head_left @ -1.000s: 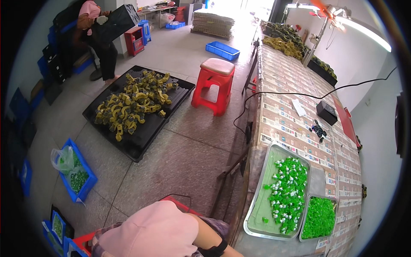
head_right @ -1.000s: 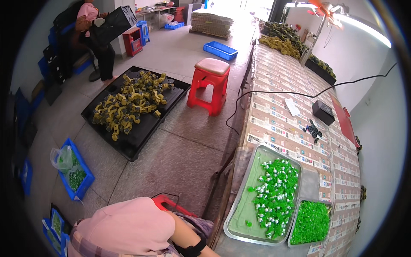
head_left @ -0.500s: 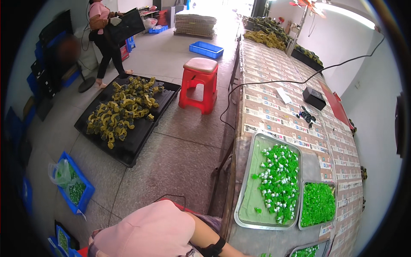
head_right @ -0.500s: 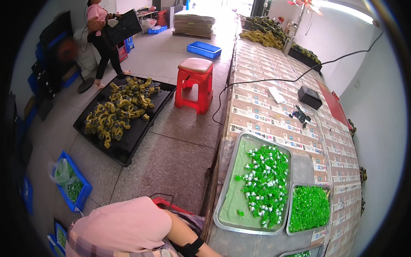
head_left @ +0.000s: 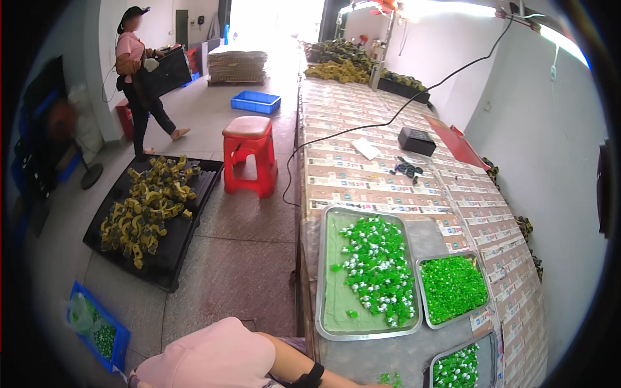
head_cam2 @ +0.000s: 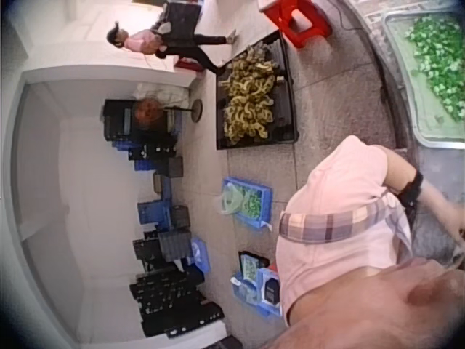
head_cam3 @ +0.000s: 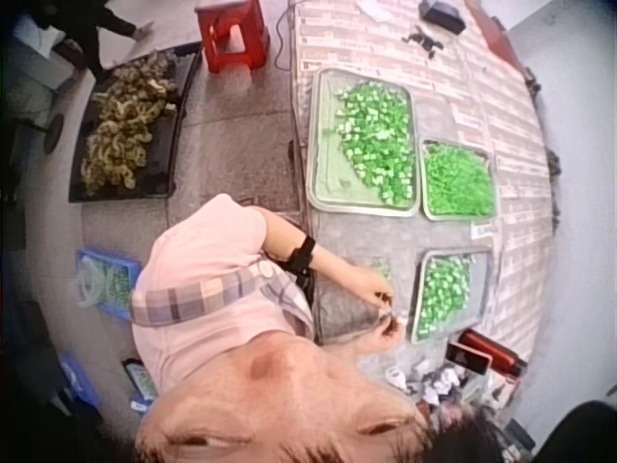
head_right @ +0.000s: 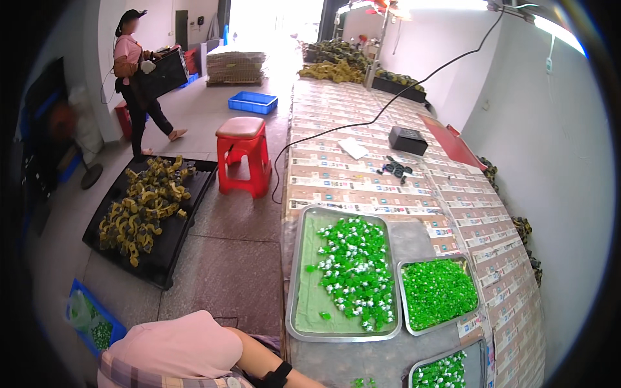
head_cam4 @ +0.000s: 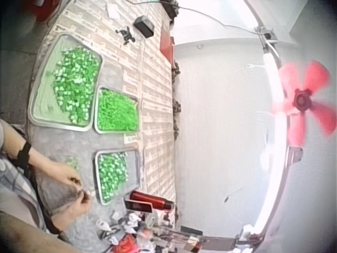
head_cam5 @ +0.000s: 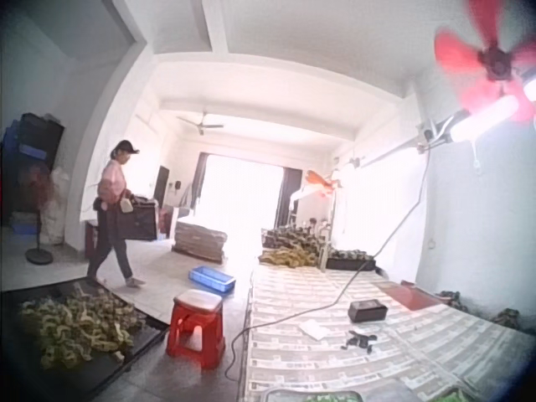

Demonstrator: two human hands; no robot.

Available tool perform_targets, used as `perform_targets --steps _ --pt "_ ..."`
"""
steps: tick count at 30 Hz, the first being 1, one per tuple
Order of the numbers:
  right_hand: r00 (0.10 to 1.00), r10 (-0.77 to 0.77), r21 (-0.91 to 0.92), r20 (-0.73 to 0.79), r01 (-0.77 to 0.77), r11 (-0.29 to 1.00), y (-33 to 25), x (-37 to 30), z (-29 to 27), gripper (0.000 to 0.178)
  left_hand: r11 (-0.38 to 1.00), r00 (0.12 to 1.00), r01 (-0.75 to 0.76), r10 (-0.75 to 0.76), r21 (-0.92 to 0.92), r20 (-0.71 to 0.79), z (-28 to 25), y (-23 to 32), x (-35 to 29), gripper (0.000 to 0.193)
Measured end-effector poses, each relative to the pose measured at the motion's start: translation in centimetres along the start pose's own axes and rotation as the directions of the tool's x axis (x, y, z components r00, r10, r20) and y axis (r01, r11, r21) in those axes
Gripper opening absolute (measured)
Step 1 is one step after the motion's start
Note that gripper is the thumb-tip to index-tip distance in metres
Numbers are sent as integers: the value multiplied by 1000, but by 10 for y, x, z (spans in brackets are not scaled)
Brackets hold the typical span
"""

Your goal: Gluing small white plastic components onto green plastic bases to assemble toy figures.

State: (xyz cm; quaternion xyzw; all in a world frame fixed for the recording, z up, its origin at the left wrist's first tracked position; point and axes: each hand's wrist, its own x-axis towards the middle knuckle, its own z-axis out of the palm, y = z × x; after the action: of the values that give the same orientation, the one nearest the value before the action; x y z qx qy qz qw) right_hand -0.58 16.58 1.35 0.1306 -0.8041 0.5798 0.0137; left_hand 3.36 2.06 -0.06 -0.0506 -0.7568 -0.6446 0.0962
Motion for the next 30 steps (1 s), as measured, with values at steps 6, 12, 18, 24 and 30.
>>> perform_targets --steps 6,12,18,24,30 --pt "979 169 425 112 -201 883 -14 1 -7 18 986 985 -150 156 -77 78 -7 21 6 21" --pt "932 216 667 290 -359 653 2 9 -14 21 934 924 -356 350 12 153 -15 33 13 17" --pt "899 250 574 361 -425 700 3 9 -5 21 928 936 -352 351 -120 -23 -16 42 -14 12" --pt "873 114 528 474 -386 757 1 12 -4 21 875 903 -429 408 -223 -137 -15 36 -17 12" --pt "850 2 463 527 -289 838 -62 -20 32 20 917 892 -385 340 -108 -297 -24 34 -38 12"
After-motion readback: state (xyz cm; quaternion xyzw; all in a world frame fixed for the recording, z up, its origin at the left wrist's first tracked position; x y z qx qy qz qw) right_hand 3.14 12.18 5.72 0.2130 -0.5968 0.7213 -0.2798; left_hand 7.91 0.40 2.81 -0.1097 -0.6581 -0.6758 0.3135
